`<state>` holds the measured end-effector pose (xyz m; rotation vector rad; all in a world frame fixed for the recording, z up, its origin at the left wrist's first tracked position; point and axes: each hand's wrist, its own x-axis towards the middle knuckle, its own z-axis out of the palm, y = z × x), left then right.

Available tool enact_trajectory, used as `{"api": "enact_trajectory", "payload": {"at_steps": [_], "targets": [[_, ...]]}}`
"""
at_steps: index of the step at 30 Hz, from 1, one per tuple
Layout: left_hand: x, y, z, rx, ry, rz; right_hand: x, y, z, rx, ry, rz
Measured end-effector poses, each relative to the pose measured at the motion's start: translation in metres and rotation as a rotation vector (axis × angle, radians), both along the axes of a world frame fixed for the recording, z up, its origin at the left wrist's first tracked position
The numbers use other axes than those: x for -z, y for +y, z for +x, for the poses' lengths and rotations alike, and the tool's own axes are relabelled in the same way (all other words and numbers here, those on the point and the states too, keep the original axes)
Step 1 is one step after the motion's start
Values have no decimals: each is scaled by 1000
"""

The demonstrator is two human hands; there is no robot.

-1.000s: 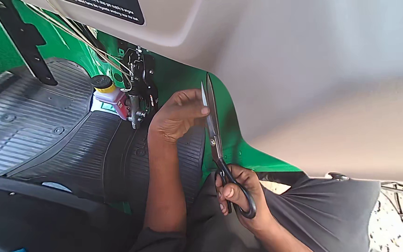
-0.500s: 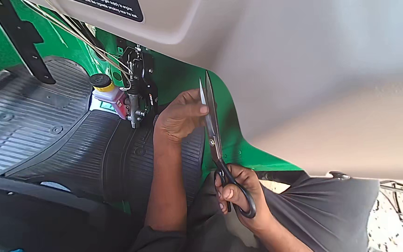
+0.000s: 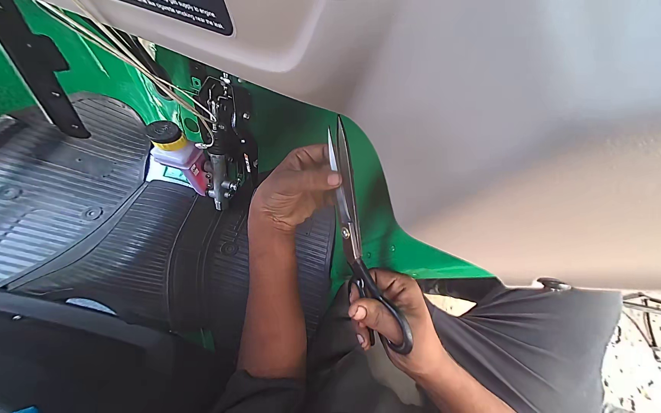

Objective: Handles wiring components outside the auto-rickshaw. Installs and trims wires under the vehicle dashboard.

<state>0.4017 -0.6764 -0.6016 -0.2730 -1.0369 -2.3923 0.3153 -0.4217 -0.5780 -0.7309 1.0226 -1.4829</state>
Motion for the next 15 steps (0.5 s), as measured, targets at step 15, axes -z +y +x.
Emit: {"api": "enact_trajectory", "payload": {"at_steps": [15], "targets": [[-2, -1, 3, -140, -39, 2, 2, -2, 3, -8, -45, 0]]}}
